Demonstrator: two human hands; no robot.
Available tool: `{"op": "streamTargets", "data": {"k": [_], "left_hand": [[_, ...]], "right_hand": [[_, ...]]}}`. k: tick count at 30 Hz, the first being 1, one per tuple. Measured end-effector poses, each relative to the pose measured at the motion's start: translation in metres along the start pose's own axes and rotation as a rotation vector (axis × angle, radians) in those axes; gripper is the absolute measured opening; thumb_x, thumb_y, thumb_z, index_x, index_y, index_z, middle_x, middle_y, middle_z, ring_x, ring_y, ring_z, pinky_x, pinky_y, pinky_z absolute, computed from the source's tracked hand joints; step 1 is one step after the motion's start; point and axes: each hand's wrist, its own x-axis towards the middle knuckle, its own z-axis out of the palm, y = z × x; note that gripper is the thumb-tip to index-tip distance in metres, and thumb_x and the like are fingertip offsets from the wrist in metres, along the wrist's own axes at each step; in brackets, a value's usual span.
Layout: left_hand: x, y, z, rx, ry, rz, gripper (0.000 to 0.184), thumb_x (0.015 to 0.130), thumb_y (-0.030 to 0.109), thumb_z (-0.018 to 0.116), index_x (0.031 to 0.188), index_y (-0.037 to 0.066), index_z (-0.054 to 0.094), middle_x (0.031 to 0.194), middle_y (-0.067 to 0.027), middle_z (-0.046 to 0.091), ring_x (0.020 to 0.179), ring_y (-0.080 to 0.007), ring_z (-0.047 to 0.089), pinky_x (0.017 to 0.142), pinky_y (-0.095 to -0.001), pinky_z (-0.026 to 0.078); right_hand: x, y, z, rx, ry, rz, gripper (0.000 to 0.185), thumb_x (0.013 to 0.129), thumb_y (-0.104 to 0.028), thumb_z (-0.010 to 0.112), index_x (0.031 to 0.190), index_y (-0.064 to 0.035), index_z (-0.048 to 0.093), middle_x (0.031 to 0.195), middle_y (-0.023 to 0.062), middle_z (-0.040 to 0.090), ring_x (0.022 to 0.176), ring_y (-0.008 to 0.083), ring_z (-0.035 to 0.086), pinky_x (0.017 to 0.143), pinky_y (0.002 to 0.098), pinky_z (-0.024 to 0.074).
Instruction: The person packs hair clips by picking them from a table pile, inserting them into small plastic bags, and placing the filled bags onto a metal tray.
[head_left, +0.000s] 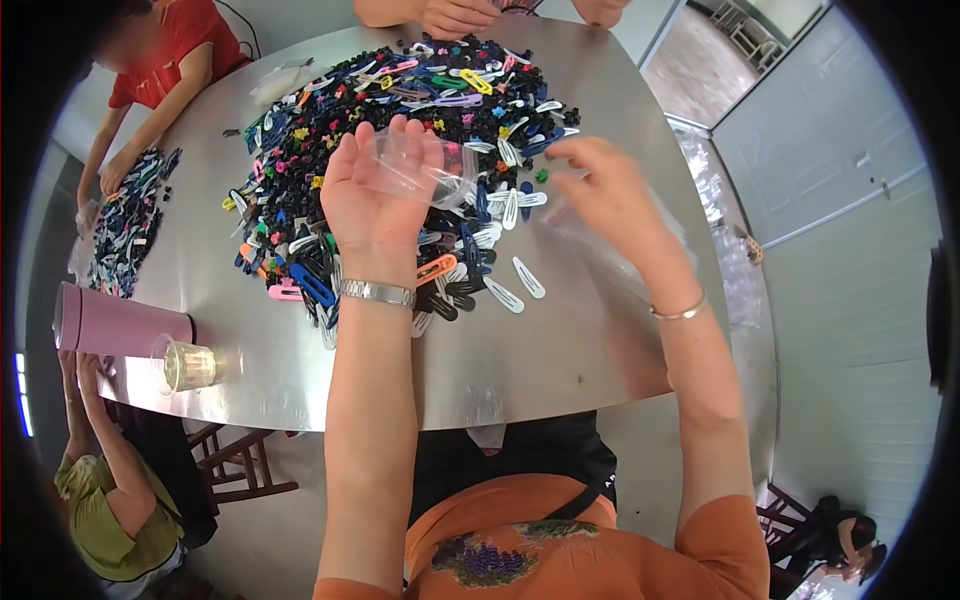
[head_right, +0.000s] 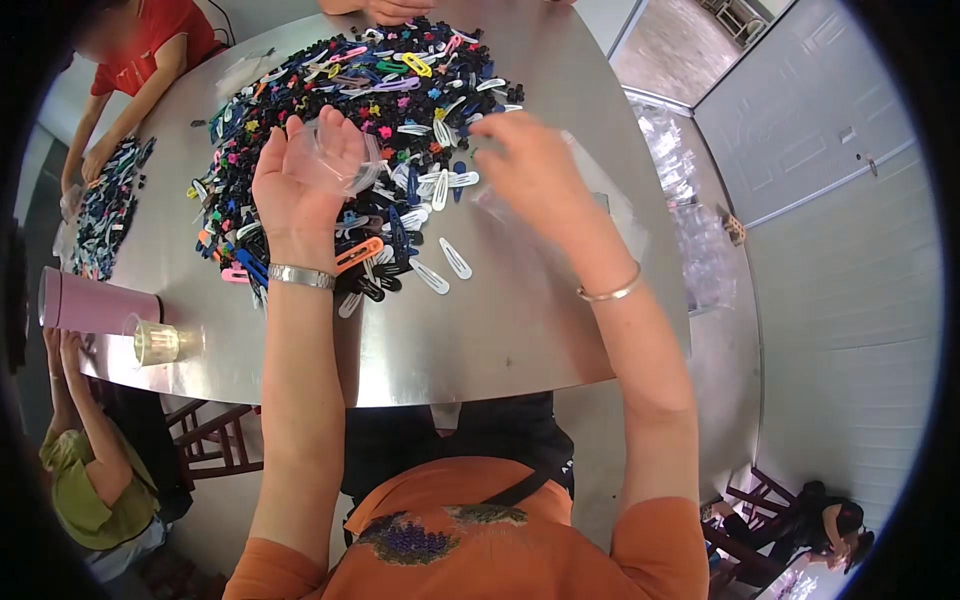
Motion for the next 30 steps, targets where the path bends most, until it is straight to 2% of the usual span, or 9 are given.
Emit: {"op": "streamTargets", "data": {"k": [1, 3, 7, 9, 10, 16, 18, 21, 30], "left_hand": [[0.000, 0.000, -0.001, -0.001, -0.004, -0.003, 0.015, 0.090, 0.022, 0.051, 0.091, 0.009, 0.058, 0.105, -0.0149, 0.058, 0.099, -0.0321, 0.054, 0.087, -0.0491, 0.045], [0.000, 0.000, -0.005, -0.022, -0.063, -0.082, 0.016, 0.091, 0.023, 0.050, 0.091, 0.009, 0.058, 0.109, -0.0140, 0.057, 0.100, -0.0320, 0.054, 0.087, -0.0487, 0.046], [0.001, 0.001, -0.009, -0.037, -0.079, -0.112, 0.016, 0.091, 0.024, 0.050, 0.093, 0.010, 0.058, 0.111, -0.0133, 0.056, 0.101, -0.0317, 0.053, 0.085, -0.0478, 0.046], [0.000, 0.002, -0.005, -0.038, -0.052, -0.097, 0.017, 0.091, 0.024, 0.049, 0.095, 0.010, 0.057, 0.109, -0.0134, 0.056, 0.100, -0.0314, 0.053, 0.083, -0.0462, 0.046], [0.000, 0.001, -0.004, -0.038, -0.049, -0.093, 0.017, 0.091, 0.024, 0.049, 0.095, 0.010, 0.057, 0.109, -0.0134, 0.056, 0.100, -0.0314, 0.053, 0.083, -0.0462, 0.046], [0.002, 0.000, -0.011, -0.023, -0.084, -0.128, 0.017, 0.090, 0.020, 0.050, 0.097, 0.006, 0.058, 0.110, -0.0205, 0.058, 0.098, -0.0336, 0.056, 0.086, -0.0465, 0.045], [0.002, -0.003, -0.009, 0.055, -0.035, -0.051, 0.020, 0.087, 0.022, 0.057, 0.101, 0.008, 0.056, 0.110, -0.0141, 0.055, 0.098, -0.0314, 0.053, 0.081, -0.0456, 0.047], [0.002, -0.006, -0.007, 0.102, 0.004, 0.008, 0.020, 0.087, 0.021, 0.058, 0.102, 0.008, 0.056, 0.109, -0.0138, 0.055, 0.098, -0.0313, 0.053, 0.083, -0.0463, 0.048], [-0.002, -0.011, -0.002, 0.155, -0.003, 0.083, 0.020, 0.086, 0.020, 0.060, 0.102, 0.008, 0.056, 0.108, -0.0112, 0.054, 0.099, -0.0316, 0.052, 0.087, -0.0474, 0.046]], "right_hand": [[0.003, 0.002, 0.003, -0.003, 0.003, 0.000, 0.030, 0.078, -0.010, 0.065, 0.106, 0.0009, 0.061, 0.095, 0.0107, 0.063, 0.088, 0.0198, 0.059, 0.076, 0.0306, 0.0474], [0.008, 0.002, 0.013, -0.216, -0.326, -0.011, 0.030, 0.077, -0.012, 0.065, 0.104, 0.0014, 0.061, 0.091, 0.0123, 0.061, 0.087, 0.0207, 0.058, 0.072, 0.0316, 0.0472], [0.009, 0.003, 0.024, -0.195, -0.252, -0.128, 0.028, 0.076, -0.010, 0.065, 0.101, 0.0013, 0.061, 0.082, 0.0113, 0.060, 0.079, 0.0199, 0.057, 0.068, 0.0311, 0.0464], [0.013, -0.002, 0.026, 0.021, -0.364, 0.184, 0.027, 0.074, -0.008, 0.065, 0.099, 0.0020, 0.062, 0.076, 0.0083, 0.059, 0.072, 0.0174, 0.057, 0.066, 0.0294, 0.0462], [0.012, -0.002, 0.030, 0.024, -0.368, 0.183, 0.027, 0.074, -0.008, 0.065, 0.099, 0.0020, 0.062, 0.076, 0.0083, 0.059, 0.072, 0.0174, 0.057, 0.066, 0.0294, 0.0462], [0.003, -0.009, 0.035, 0.060, -0.227, 0.221, 0.024, 0.074, -0.005, 0.065, 0.097, 0.0019, 0.061, 0.077, 0.0045, 0.062, 0.070, 0.0109, 0.056, 0.066, 0.0267, 0.0480], [0.001, -0.008, 0.029, 0.174, -0.158, 0.262, 0.022, 0.075, -0.005, 0.065, 0.096, 0.0019, 0.061, 0.079, 0.0032, 0.063, 0.071, 0.0090, 0.058, 0.066, 0.0252, 0.0486], [0.004, -0.005, 0.024, 0.381, -0.134, 0.402, 0.020, 0.077, -0.004, 0.064, 0.096, 0.0012, 0.061, 0.082, 0.0012, 0.063, 0.073, 0.0074, 0.058, 0.066, 0.0238, 0.0485], [0.004, -0.028, -0.004, 0.702, -0.040, 0.299, 0.019, 0.079, -0.001, 0.064, 0.097, 0.0002, 0.061, 0.084, 0.0004, 0.061, 0.073, 0.0066, 0.057, 0.063, 0.0206, 0.0473]]}}
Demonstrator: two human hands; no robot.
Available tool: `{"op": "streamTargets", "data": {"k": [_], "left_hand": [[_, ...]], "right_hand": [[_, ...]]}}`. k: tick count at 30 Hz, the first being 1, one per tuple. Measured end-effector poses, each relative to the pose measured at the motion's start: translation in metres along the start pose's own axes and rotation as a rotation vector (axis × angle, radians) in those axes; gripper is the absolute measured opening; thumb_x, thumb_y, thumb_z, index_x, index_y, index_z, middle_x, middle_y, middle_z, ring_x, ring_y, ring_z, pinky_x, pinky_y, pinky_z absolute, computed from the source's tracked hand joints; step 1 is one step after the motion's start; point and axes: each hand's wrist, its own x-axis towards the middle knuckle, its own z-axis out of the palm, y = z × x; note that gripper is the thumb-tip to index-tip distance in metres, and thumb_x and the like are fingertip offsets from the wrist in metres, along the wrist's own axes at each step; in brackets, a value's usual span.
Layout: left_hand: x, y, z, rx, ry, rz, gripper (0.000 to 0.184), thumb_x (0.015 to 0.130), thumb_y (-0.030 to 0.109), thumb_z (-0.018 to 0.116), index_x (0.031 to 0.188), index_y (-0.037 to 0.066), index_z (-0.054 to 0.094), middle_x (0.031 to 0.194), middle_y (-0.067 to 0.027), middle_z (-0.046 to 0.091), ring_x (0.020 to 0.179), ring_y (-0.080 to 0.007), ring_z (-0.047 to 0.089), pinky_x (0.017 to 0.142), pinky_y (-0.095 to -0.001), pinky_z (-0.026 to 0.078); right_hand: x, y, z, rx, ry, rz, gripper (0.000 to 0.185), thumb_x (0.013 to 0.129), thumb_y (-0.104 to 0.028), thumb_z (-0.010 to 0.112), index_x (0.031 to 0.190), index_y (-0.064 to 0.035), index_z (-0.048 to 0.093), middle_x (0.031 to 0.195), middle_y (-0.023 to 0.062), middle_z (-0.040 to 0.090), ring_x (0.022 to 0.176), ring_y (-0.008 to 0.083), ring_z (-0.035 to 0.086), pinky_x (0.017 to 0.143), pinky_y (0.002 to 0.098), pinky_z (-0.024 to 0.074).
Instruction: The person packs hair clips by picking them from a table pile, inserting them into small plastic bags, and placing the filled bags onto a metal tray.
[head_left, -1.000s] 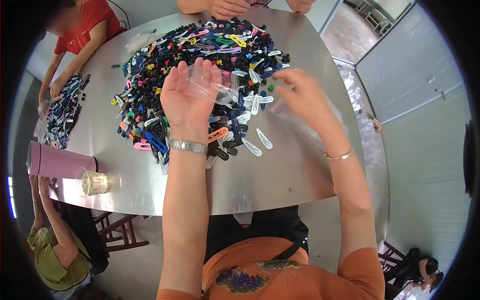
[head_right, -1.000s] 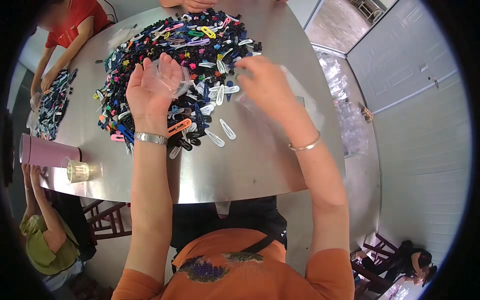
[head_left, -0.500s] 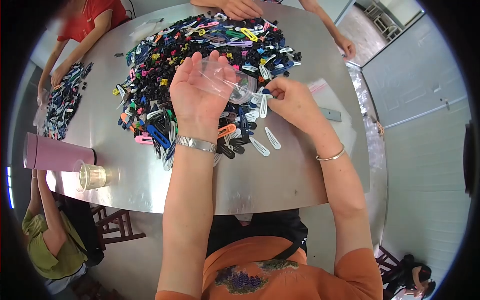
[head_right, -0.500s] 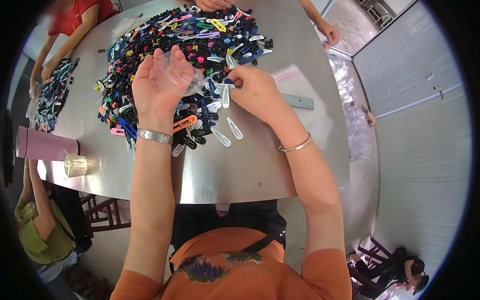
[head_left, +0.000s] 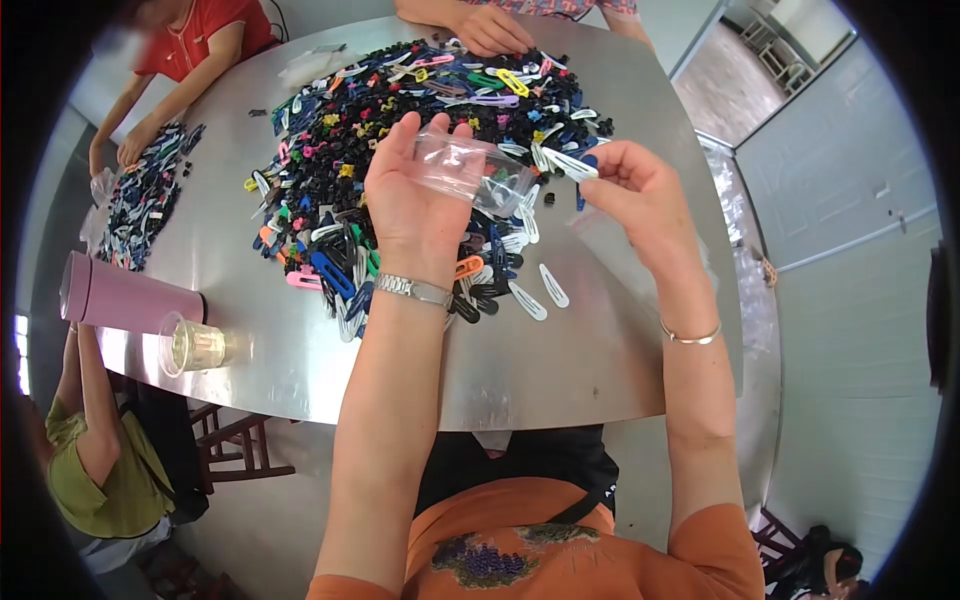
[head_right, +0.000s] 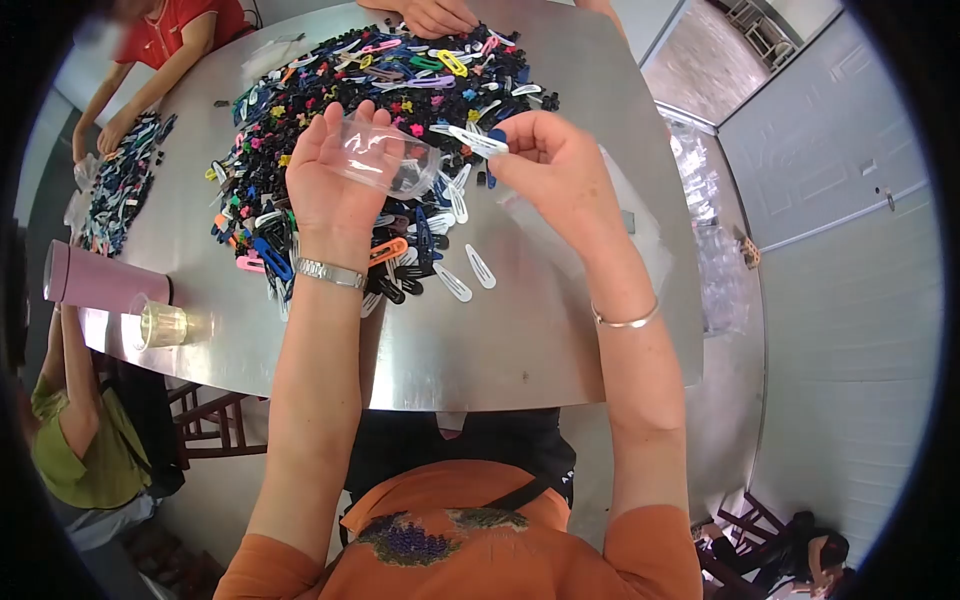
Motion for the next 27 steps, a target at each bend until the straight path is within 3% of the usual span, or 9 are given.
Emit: {"op": "streamTargets", "data": {"k": [4, 7, 10, 16, 19, 21, 24, 26, 27], "left_hand": [[-0.003, -0.010, 0.003, 0.072, 0.024, 0.018, 0.023, 0.086, 0.021, 0.061, 0.104, 0.008, 0.055, 0.106, -0.0100, 0.054, 0.100, -0.0314, 0.052, 0.086, -0.0471, 0.045], [-0.006, -0.022, 0.005, 0.096, 0.030, 0.006, 0.026, 0.087, 0.022, 0.061, 0.107, 0.007, 0.053, 0.106, -0.0096, 0.054, 0.100, -0.0311, 0.053, 0.086, -0.0469, 0.045], [-0.011, -0.034, 0.004, 0.116, 0.013, -0.013, 0.027, 0.088, 0.022, 0.061, 0.109, 0.007, 0.052, 0.106, -0.0093, 0.053, 0.098, -0.0309, 0.054, 0.087, -0.0464, 0.045], [-0.008, -0.033, 0.000, 0.024, -0.009, -0.076, 0.020, 0.090, 0.020, 0.056, 0.104, 0.007, 0.051, 0.106, -0.0129, 0.053, 0.100, -0.0332, 0.054, 0.089, -0.0489, 0.045], [-0.004, -0.016, -0.001, -0.248, 0.082, -0.162, 0.017, 0.091, 0.021, 0.048, 0.099, 0.006, 0.049, 0.109, -0.0182, 0.053, 0.104, -0.0352, 0.052, 0.090, -0.0539, 0.044], [0.001, 0.013, -0.002, -0.472, 0.023, -0.122, 0.019, 0.093, 0.023, 0.041, 0.097, 0.005, 0.047, 0.113, -0.0223, 0.051, 0.107, -0.0366, 0.050, 0.092, -0.0578, 0.042], [0.000, 0.019, -0.001, -0.475, 0.052, -0.137, 0.024, 0.095, 0.027, 0.040, 0.103, 0.005, 0.048, 0.117, -0.0246, 0.048, 0.110, -0.0388, 0.048, 0.095, -0.0576, 0.040], [-0.004, 0.009, 0.000, -0.494, 0.041, -0.193, 0.024, 0.095, 0.026, 0.041, 0.104, 0.005, 0.048, 0.117, -0.0246, 0.048, 0.110, -0.0392, 0.048, 0.095, -0.0575, 0.039], [-0.005, 0.006, 0.002, -0.460, 0.061, -0.190, 0.024, 0.094, 0.026, 0.042, 0.104, 0.005, 0.048, 0.117, -0.0240, 0.048, 0.110, -0.0390, 0.048, 0.095, -0.0571, 0.039]], "right_hand": [[-0.011, -0.010, 0.016, -0.148, -0.029, 0.001, 0.017, 0.078, -0.001, 0.064, 0.095, -0.0005, 0.062, 0.081, -0.0010, 0.061, 0.071, 0.0049, 0.056, 0.061, 0.0212, 0.0464], [-0.018, -0.014, 0.034, -0.552, 0.016, -0.204, 0.014, 0.077, 0.000, 0.063, 0.090, -0.0003, 0.063, 0.078, 0.0026, 0.062, 0.068, 0.0084, 0.059, 0.061, 0.0240, 0.0477], [-0.019, -0.006, 0.043, -0.710, 0.095, -0.357, 0.018, 0.074, -0.001, 0.065, 0.092, 0.0006, 0.064, 0.080, 0.0127, 0.063, 0.069, 0.0212, 0.063, 0.061, 0.0276, 0.0499], [-0.021, -0.006, 0.048, -0.442, 0.134, -0.463, 0.023, 0.080, -0.004, 0.067, 0.103, -0.0023, 0.065, 0.087, 0.0076, 0.067, 0.075, 0.0124, 0.063, 0.067, 0.0235, 0.0508], [-0.021, -0.012, 0.036, -0.119, 0.282, -0.356, 0.019, 0.085, -0.005, 0.065, 0.103, -0.0017, 0.065, 0.089, 0.0035, 0.067, 0.078, 0.0084, 0.061, 0.070, 0.0221, 0.0502], [-0.011, -0.009, 0.021, -0.144, 0.342, -0.346, 0.016, 0.088, -0.007, 0.061, 0.103, -0.0012, 0.065, 0.088, 0.0014, 0.067, 0.077, 0.0071, 0.060, 0.071, 0.0209, 0.0495], [0.011, 0.012, 0.008, -0.247, 0.271, -0.215, 0.019, 0.087, -0.006, 0.060, 0.105, -0.0012, 0.065, 0.083, 0.0031, 0.066, 0.076, 0.0095, 0.061, 0.069, 0.0232, 0.0502], [0.023, 0.024, 0.014, -0.655, -0.047, -0.247, 0.021, 0.082, -0.005, 0.061, 0.101, -0.0002, 0.065, 0.083, 0.0090, 0.065, 0.075, 0.0192, 0.064, 0.068, 0.0308, 0.0509], [0.026, 0.031, 0.016, -0.654, -0.048, -0.245, 0.021, 0.082, -0.005, 0.061, 0.101, -0.0002, 0.065, 0.083, 0.0090, 0.065, 0.075, 0.0192, 0.064, 0.068, 0.0308, 0.0509]]}}
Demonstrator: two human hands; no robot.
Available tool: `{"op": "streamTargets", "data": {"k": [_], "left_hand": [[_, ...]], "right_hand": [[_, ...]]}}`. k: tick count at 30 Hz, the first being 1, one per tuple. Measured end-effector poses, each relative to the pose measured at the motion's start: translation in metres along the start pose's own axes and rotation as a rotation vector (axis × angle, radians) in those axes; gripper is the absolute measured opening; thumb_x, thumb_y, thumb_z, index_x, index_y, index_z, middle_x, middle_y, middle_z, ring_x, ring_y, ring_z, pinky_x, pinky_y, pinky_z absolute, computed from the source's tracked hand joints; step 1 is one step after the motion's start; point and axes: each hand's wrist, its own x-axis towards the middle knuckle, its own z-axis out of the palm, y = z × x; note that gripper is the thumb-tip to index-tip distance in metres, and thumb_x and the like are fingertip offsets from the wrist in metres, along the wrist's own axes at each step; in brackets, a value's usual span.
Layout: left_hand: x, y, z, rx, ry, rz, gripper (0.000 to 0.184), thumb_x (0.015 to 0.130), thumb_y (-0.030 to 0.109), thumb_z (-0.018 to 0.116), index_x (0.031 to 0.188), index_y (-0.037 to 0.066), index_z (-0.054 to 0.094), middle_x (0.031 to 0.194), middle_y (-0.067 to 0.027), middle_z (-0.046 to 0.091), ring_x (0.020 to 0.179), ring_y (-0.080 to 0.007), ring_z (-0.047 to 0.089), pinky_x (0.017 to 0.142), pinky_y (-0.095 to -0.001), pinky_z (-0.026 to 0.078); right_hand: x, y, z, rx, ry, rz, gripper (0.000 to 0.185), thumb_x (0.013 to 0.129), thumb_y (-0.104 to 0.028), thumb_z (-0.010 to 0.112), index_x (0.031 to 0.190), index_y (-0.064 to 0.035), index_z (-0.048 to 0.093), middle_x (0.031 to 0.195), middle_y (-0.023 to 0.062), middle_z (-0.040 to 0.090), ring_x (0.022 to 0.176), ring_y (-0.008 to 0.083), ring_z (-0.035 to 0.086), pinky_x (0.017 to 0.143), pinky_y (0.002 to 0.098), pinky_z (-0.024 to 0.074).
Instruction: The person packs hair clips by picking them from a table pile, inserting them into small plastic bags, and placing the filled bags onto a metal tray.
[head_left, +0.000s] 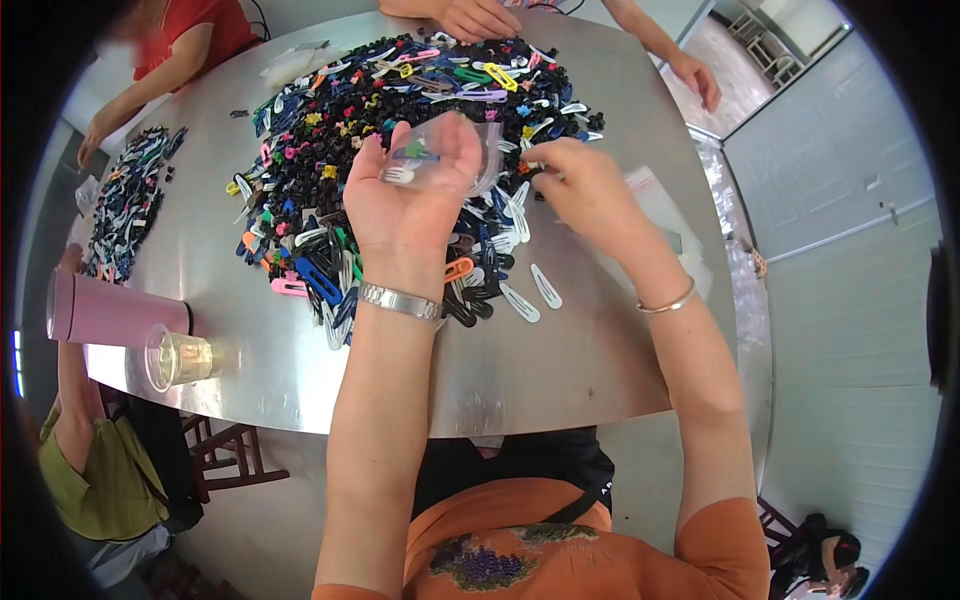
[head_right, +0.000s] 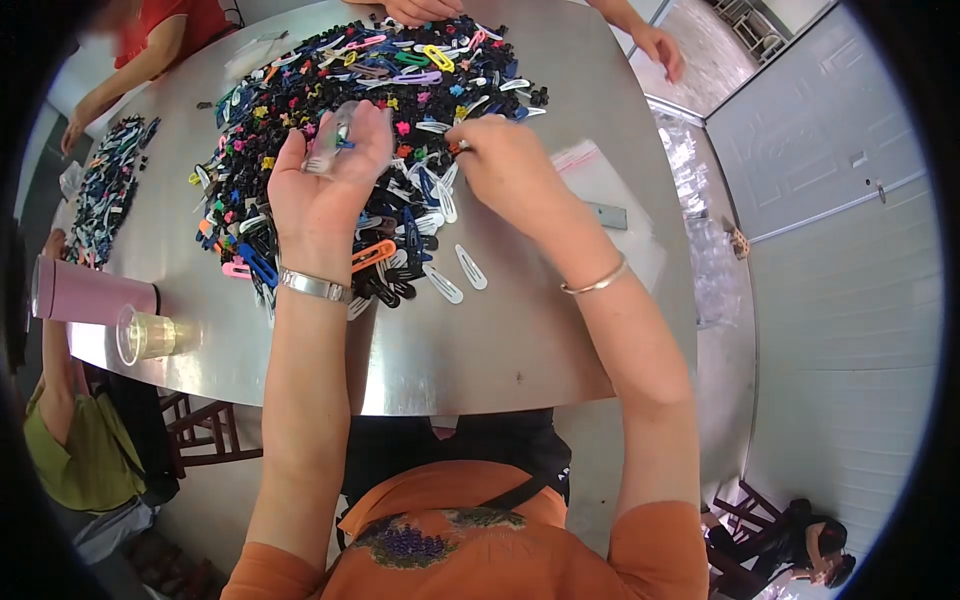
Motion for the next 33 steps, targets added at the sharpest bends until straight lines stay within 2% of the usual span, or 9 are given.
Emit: {"op": "streamTargets", "data": {"k": [2, 5, 15, 18, 20, 27, 30, 32, 33], "left_hand": [[0.001, -0.002, 0.001, 0.032, 0.017, 0.013, 0.023, 0.094, 0.026, 0.044, 0.104, 0.005, 0.049, 0.117, -0.0235, 0.047, 0.110, -0.0389, 0.048, 0.095, -0.0567, 0.039], [0.001, -0.002, 0.002, 0.068, 0.022, 0.048, 0.022, 0.093, 0.025, 0.047, 0.104, 0.005, 0.049, 0.116, -0.0211, 0.047, 0.107, -0.0381, 0.050, 0.094, -0.0553, 0.040], [0.003, -0.004, -0.005, 0.159, 0.040, 0.052, 0.019, 0.091, 0.022, 0.052, 0.103, 0.007, 0.050, 0.108, -0.0174, 0.052, 0.101, -0.0339, 0.053, 0.086, -0.0506, 0.045], [0.005, -0.004, -0.007, 0.170, 0.017, 0.042, 0.018, 0.091, 0.022, 0.052, 0.102, 0.008, 0.051, 0.108, -0.0176, 0.052, 0.101, -0.0329, 0.053, 0.086, -0.0497, 0.045], [0.005, -0.004, -0.008, 0.174, 0.011, 0.036, 0.018, 0.091, 0.022, 0.051, 0.101, 0.008, 0.052, 0.108, -0.0178, 0.053, 0.100, -0.0326, 0.052, 0.086, -0.0495, 0.045], [0.005, -0.005, -0.007, 0.213, 0.022, 0.058, 0.019, 0.094, 0.025, 0.047, 0.103, 0.008, 0.050, 0.108, -0.0180, 0.053, 0.100, -0.0330, 0.052, 0.088, -0.0500, 0.046], [0.004, -0.006, -0.005, 0.218, 0.017, 0.068, 0.021, 0.094, 0.026, 0.046, 0.104, 0.009, 0.049, 0.109, -0.0181, 0.052, 0.100, -0.0330, 0.052, 0.087, -0.0502, 0.046], [0.004, -0.006, -0.007, 0.216, 0.011, 0.077, 0.022, 0.094, 0.027, 0.046, 0.105, 0.009, 0.049, 0.109, -0.0180, 0.052, 0.101, -0.0330, 0.052, 0.087, -0.0502, 0.046], [0.005, -0.006, -0.008, 0.221, 0.002, 0.078, 0.022, 0.095, 0.028, 0.046, 0.106, 0.009, 0.048, 0.110, -0.0178, 0.052, 0.101, -0.0331, 0.051, 0.087, -0.0502, 0.046]], "right_hand": [[0.005, 0.007, 0.009, -0.260, -0.148, -0.098, 0.021, 0.076, -0.003, 0.060, 0.096, 0.0007, 0.064, 0.086, 0.0160, 0.063, 0.078, 0.0303, 0.063, 0.072, 0.0383, 0.0499], [0.005, 0.005, 0.011, -0.270, -0.162, -0.044, 0.016, 0.073, -0.002, 0.059, 0.089, 0.0016, 0.062, 0.091, 0.0191, 0.062, 0.080, 0.0341, 0.061, 0.075, 0.0398, 0.0489], [0.001, 0.008, 0.017, -0.195, -0.050, 0.139, 0.016, 0.075, -0.002, 0.059, 0.090, 0.0001, 0.061, 0.086, 0.0171, 0.063, 0.083, 0.0320, 0.062, 0.076, 0.0404, 0.0486], [-0.001, 0.006, 0.018, -0.151, -0.019, 0.063, 0.015, 0.076, -0.005, 0.060, 0.090, -0.0010, 0.062, 0.087, 0.0171, 0.063, 0.084, 0.0324, 0.062, 0.076, 0.0406, 0.0484], [-0.002, 0.009, 0.020, -0.307, -0.030, -0.087, 0.015, 0.076, -0.007, 0.060, 0.091, -0.0021, 0.062, 0.085, 0.0169, 0.062, 0.083, 0.0339, 0.061, 0.075, 0.0417, 0.0485], [-0.001, 0.007, 0.016, -0.292, -0.084, -0.025, 0.017, 0.076, -0.006, 0.059, 0.092, -0.0026, 0.064, 0.086, 0.0173, 0.063, 0.081, 0.0360, 0.060, 0.073, 0.0421, 0.0487], [-0.004, 0.001, 0.005, -0.250, -0.062, -0.030, 0.017, 0.077, -0.006, 0.059, 0.093, -0.0018, 0.063, 0.084, 0.0146, 0.063, 0.073, 0.0277, 0.062, 0.069, 0.0357, 0.0496], [-0.006, -0.018, -0.012, 0.005, 0.022, 0.084, 0.016, 0.077, -0.004, 0.062, 0.092, -0.0010, 0.063, 0.081, 0.0094, 0.062, 0.068, 0.0154, 0.059, 0.065, 0.0274, 0.0479], [-0.007, -0.026, -0.019, 0.006, 0.018, 0.078, 0.016, 0.077, -0.004, 0.062, 0.092, -0.0010, 0.063, 0.081, 0.0094, 0.062, 0.068, 0.0154, 0.059, 0.065, 0.0274, 0.0479]]}}
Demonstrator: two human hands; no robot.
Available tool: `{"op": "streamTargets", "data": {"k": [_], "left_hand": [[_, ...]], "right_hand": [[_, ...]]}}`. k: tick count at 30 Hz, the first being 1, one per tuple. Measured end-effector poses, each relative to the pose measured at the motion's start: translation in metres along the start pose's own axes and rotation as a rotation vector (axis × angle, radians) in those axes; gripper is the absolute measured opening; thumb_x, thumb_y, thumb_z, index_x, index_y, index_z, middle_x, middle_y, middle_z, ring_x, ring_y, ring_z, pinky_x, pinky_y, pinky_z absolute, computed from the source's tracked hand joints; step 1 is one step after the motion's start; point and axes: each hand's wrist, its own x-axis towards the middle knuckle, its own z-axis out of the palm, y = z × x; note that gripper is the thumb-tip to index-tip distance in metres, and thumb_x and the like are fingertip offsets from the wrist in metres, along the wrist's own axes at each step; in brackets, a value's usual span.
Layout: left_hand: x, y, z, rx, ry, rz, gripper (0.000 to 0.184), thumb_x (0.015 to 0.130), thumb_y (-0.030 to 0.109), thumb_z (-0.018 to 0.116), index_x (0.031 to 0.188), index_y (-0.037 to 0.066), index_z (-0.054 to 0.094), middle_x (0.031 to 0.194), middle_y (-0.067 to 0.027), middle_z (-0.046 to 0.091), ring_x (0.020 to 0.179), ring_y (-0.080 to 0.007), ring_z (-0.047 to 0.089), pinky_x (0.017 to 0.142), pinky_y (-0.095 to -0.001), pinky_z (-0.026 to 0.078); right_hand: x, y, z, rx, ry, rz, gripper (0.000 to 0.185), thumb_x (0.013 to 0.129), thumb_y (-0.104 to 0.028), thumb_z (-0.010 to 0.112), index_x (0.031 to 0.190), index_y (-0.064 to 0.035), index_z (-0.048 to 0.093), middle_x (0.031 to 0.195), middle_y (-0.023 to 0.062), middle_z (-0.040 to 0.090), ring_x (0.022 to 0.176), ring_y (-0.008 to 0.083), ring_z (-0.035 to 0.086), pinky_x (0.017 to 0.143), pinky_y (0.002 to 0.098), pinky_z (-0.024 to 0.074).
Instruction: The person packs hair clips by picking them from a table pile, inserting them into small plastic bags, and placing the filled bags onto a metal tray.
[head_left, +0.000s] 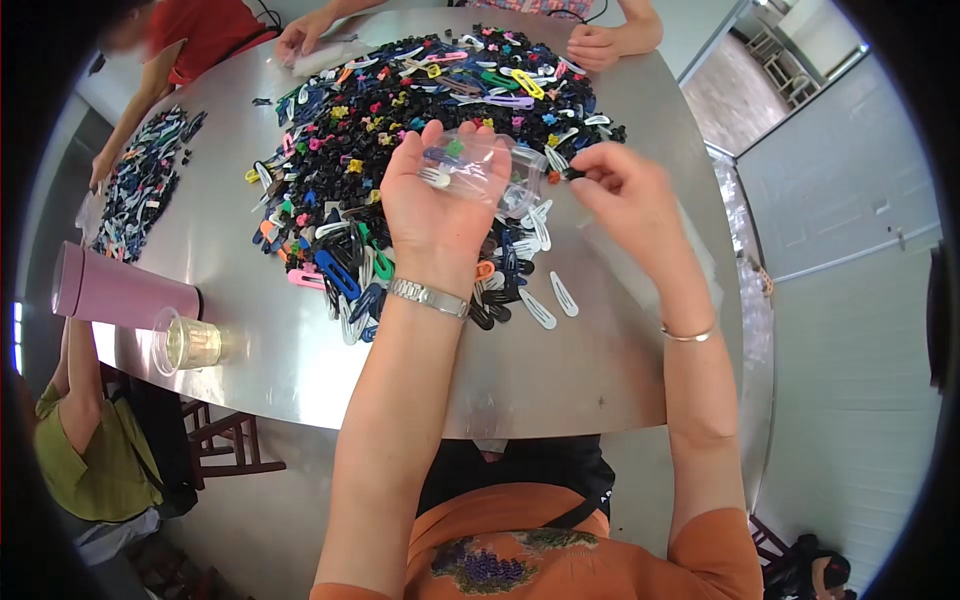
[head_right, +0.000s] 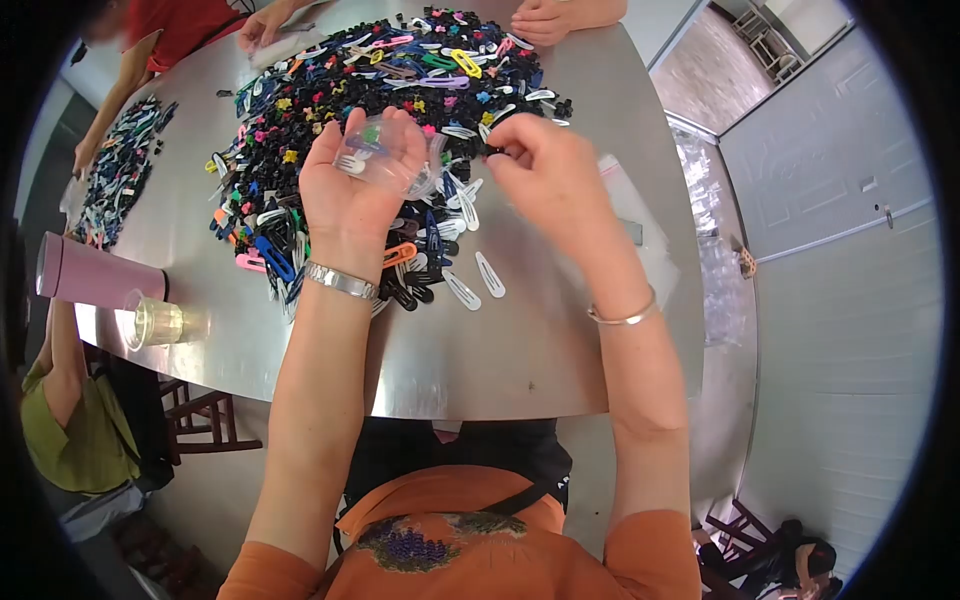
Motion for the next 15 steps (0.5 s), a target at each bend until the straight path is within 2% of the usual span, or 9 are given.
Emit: {"op": "streamTargets", "data": {"k": [2, 3, 5, 6, 8, 12, 15], "left_hand": [[-0.002, -0.004, 0.002, 0.029, 0.029, 0.028, 0.025, 0.095, 0.031, 0.045, 0.109, 0.010, 0.047, 0.111, -0.0168, 0.051, 0.103, -0.0337, 0.050, 0.089, -0.0507, 0.044], [-0.004, -0.007, 0.004, 0.028, 0.031, 0.032, 0.025, 0.095, 0.031, 0.045, 0.109, 0.010, 0.047, 0.111, -0.0168, 0.051, 0.103, -0.0337, 0.050, 0.089, -0.0507, 0.044], [-0.006, -0.013, 0.008, 0.090, 0.066, 0.083, 0.027, 0.095, 0.031, 0.045, 0.111, 0.009, 0.047, 0.112, -0.0156, 0.050, 0.104, -0.0338, 0.050, 0.092, -0.0517, 0.042], [-0.004, -0.015, 0.005, 0.090, 0.053, 0.080, 0.027, 0.095, 0.030, 0.046, 0.112, 0.009, 0.047, 0.112, -0.0137, 0.049, 0.105, -0.0333, 0.049, 0.094, -0.0522, 0.040], [-0.002, -0.020, 0.001, 0.118, 0.039, 0.070, 0.026, 0.095, 0.029, 0.047, 0.111, 0.008, 0.048, 0.111, -0.0131, 0.049, 0.104, -0.0333, 0.050, 0.094, -0.0517, 0.040], [-0.002, -0.028, 0.000, 0.206, 0.017, 0.050, 0.025, 0.094, 0.027, 0.048, 0.110, 0.008, 0.048, 0.108, -0.0119, 0.051, 0.102, -0.0332, 0.051, 0.092, -0.0509, 0.042], [-0.004, -0.026, 0.003, 0.178, 0.037, 0.009, 0.024, 0.095, 0.028, 0.044, 0.108, 0.008, 0.048, 0.107, -0.0132, 0.051, 0.101, -0.0335, 0.052, 0.089, -0.0517, 0.044]], "right_hand": [[-0.003, -0.013, -0.009, 0.404, -0.045, 0.044, 0.016, 0.075, -0.002, 0.065, 0.091, -0.0019, 0.063, 0.078, 0.0050, 0.059, 0.066, 0.0085, 0.054, 0.063, 0.0224, 0.0459], [-0.006, -0.019, -0.010, 0.406, -0.049, 0.043, 0.016, 0.075, -0.002, 0.065, 0.091, -0.0019, 0.063, 0.078, 0.0050, 0.059, 0.066, 0.0085, 0.054, 0.063, 0.0224, 0.0459], [-0.010, -0.028, -0.007, 0.311, -0.058, -0.192, 0.017, 0.074, 0.000, 0.066, 0.091, -0.0017, 0.063, 0.080, 0.0051, 0.061, 0.067, 0.0092, 0.056, 0.060, 0.0223, 0.0467], [-0.009, -0.030, -0.004, 0.310, -0.056, -0.193, 0.017, 0.074, 0.000, 0.066, 0.091, -0.0017, 0.063, 0.080, 0.0051, 0.061, 0.067, 0.0092, 0.056, 0.060, 0.0223, 0.0467], [-0.009, -0.031, 0.006, -0.169, 0.083, -0.351, 0.017, 0.076, -0.002, 0.068, 0.092, -0.0009, 0.063, 0.082, 0.0054, 0.063, 0.069, 0.0083, 0.058, 0.059, 0.0232, 0.0477], [-0.010, -0.031, 0.018, -0.151, 0.101, -0.276, 0.020, 0.078, -0.006, 0.069, 0.096, -0.0004, 0.063, 0.085, 0.0065, 0.065, 0.071, 0.0078, 0.059, 0.059, 0.0240, 0.0485], [-0.010, -0.028, 0.017, 0.012, 0.070, -0.184, 0.021, 0.081, -0.007, 0.069, 0.100, -0.0018, 0.064, 0.086, 0.0049, 0.067, 0.073, 0.0081, 0.060, 0.062, 0.0234, 0.0488]]}}
